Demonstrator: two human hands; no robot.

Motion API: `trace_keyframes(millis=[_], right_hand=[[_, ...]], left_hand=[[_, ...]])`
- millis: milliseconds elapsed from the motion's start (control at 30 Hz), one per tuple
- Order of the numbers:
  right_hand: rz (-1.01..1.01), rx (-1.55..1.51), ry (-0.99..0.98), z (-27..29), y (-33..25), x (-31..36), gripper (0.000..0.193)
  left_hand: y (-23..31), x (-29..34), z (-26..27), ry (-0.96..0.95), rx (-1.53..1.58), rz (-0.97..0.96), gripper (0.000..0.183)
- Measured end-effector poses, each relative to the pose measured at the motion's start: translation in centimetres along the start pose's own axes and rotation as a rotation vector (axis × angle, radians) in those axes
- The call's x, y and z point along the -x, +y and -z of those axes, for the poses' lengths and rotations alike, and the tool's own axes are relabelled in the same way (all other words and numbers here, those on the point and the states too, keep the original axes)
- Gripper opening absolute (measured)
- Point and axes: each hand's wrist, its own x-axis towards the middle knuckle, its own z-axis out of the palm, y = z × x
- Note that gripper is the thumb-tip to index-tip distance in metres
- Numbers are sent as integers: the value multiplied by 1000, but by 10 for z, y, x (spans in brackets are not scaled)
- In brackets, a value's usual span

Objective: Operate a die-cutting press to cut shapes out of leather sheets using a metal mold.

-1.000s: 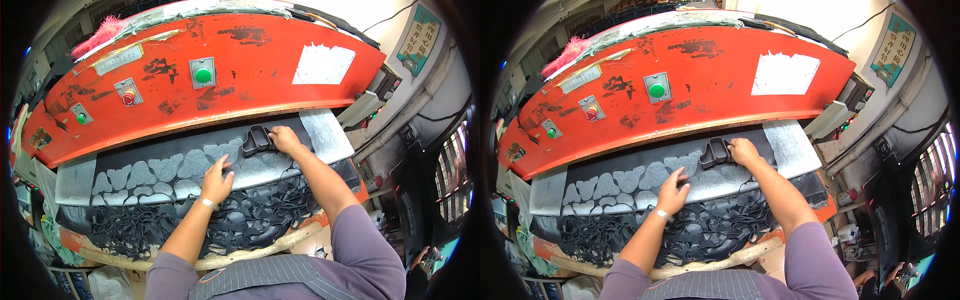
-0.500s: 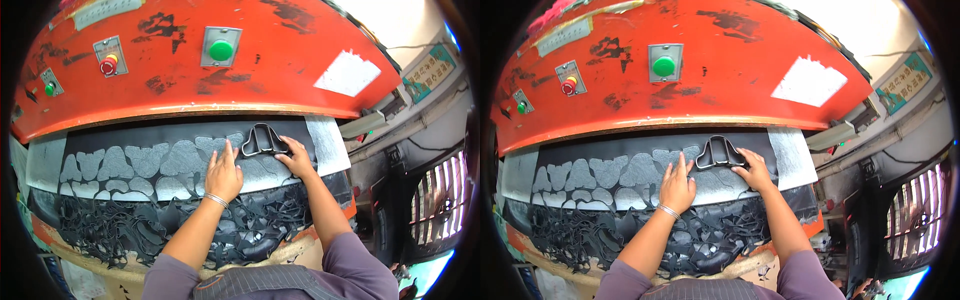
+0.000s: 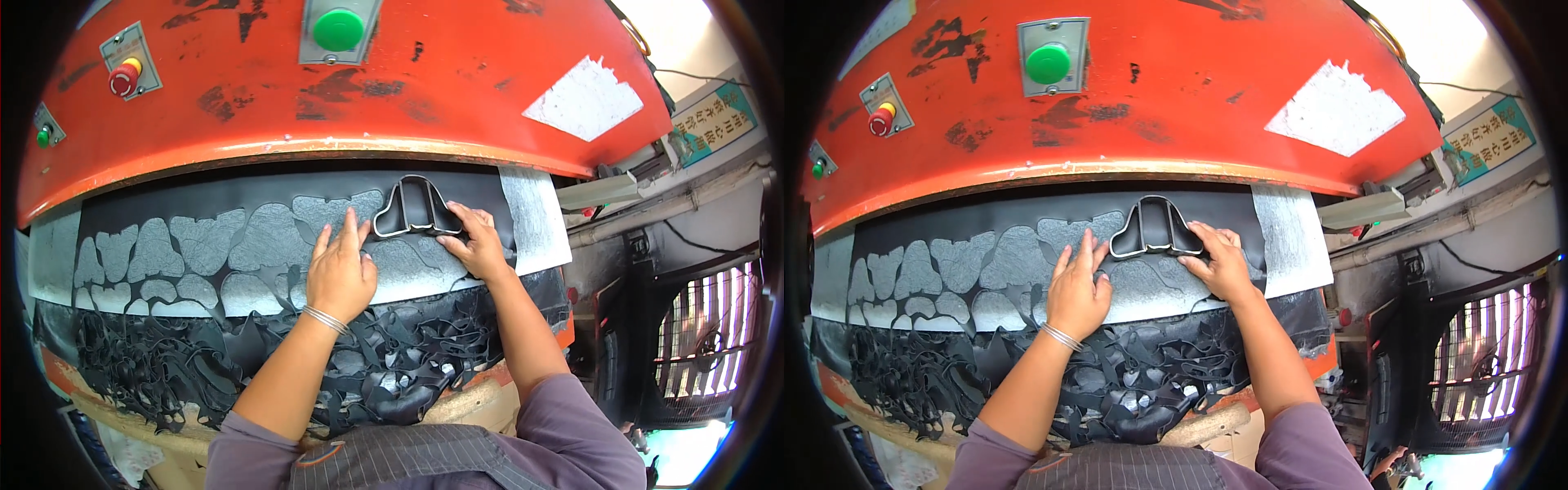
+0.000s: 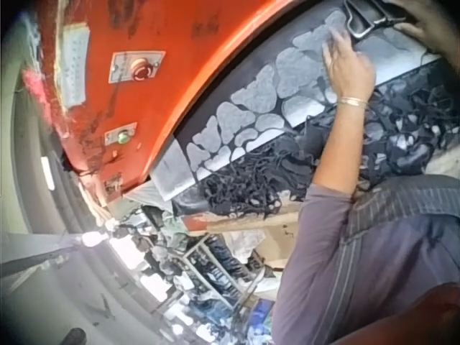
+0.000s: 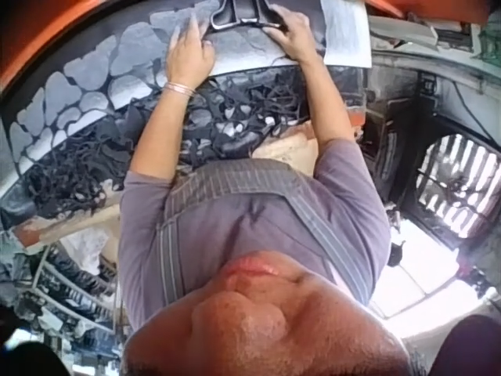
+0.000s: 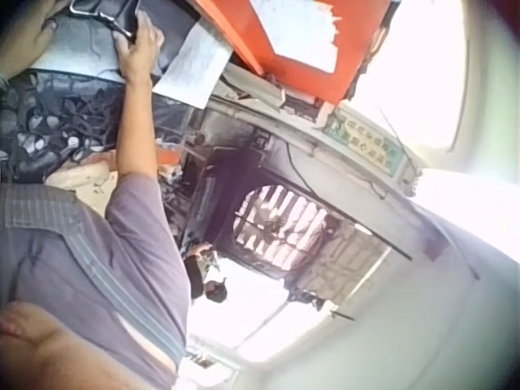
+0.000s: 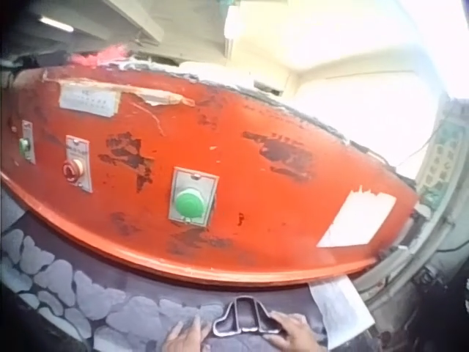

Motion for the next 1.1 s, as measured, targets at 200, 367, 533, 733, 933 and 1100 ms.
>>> trace_keyframes(millis=[200, 367, 533, 733, 933, 1100], right_hand=[[31, 20, -10, -11, -5, -4, 57], [21, 37, -5, -15, -6, -10, 58], [-36, 31, 81, -20, -21, -25, 66], [-153, -219, 260, 16, -76, -19, 62], [148, -393, 341, 34, -184, -97, 52], [175, -472, 447, 51, -185, -82, 45]], left_hand=[[-12, 0, 4, -10, -47, 37, 67], [-19, -7, 0, -27, -35, 66, 69], [-51, -15, 10, 25, 111, 47, 73], [-110, 5, 153, 688, 498, 55, 52], [-128, 41, 330, 1429, 142, -12, 50], [-114, 40, 312, 1576, 205, -30, 60]])
